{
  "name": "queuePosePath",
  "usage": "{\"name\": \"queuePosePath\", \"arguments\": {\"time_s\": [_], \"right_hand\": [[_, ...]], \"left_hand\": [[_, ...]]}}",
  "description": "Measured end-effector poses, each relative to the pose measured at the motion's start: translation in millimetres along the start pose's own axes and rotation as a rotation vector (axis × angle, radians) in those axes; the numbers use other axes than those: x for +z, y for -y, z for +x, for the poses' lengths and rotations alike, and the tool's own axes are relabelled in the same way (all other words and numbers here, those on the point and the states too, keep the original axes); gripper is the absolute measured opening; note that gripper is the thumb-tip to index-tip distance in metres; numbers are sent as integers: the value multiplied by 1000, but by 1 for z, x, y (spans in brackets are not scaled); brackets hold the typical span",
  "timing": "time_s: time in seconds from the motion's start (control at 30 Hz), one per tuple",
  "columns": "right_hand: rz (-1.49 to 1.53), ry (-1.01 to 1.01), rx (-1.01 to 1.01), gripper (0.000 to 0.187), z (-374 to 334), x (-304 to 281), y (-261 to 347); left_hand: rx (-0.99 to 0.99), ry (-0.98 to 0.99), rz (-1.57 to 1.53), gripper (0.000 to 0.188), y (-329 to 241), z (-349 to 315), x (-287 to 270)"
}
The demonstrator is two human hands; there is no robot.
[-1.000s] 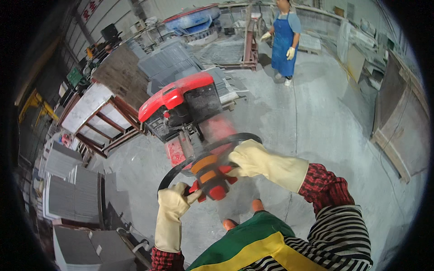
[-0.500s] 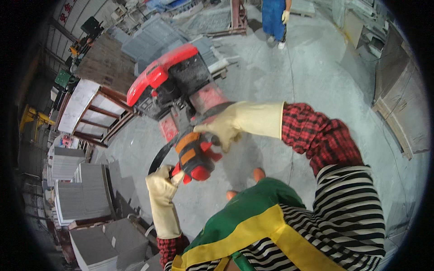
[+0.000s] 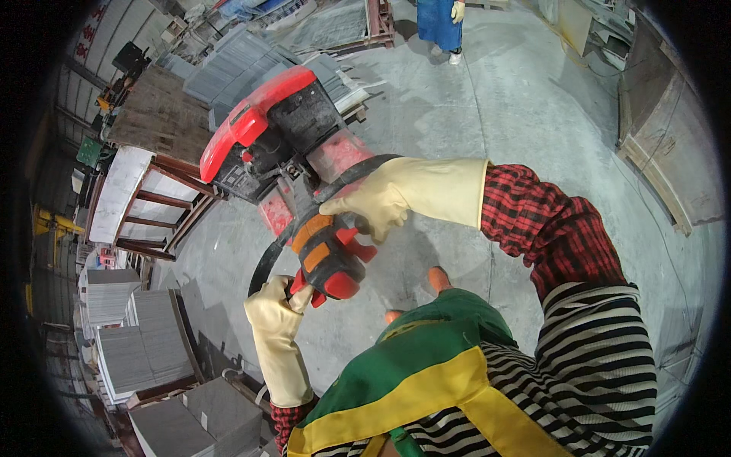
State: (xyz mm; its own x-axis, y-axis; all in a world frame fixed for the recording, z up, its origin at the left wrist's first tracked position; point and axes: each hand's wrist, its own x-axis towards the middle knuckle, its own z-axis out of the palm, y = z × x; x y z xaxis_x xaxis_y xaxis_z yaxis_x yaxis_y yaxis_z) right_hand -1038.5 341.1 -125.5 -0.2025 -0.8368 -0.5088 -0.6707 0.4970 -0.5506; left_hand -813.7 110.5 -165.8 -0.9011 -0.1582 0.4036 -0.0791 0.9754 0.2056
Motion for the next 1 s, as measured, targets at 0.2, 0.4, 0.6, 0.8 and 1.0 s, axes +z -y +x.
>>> {"name": "queuePosePath", "arguments": {"time_s": [0.2, 0.4, 0.6, 0.8, 1.0], "right_hand": [[90, 6, -33, 111, 21, 15, -27], [68, 20, -26, 118, 14, -1, -8], [137, 14, 29, 101, 10, -10, 5], [67, 35, 6, 118, 7, -12, -7], [104, 78, 73, 115, 10, -22, 9]], "left_hand": [[38, -15, 12, 48, 0, 6, -7], [73, -28, 19, 46, 0, 15, -23], [69, -72, 27, 47, 7, 17, -28], [97, -23, 6, 41, -1, 24, -33], [70, -21, 10, 40, 6, 23, -35]]}}
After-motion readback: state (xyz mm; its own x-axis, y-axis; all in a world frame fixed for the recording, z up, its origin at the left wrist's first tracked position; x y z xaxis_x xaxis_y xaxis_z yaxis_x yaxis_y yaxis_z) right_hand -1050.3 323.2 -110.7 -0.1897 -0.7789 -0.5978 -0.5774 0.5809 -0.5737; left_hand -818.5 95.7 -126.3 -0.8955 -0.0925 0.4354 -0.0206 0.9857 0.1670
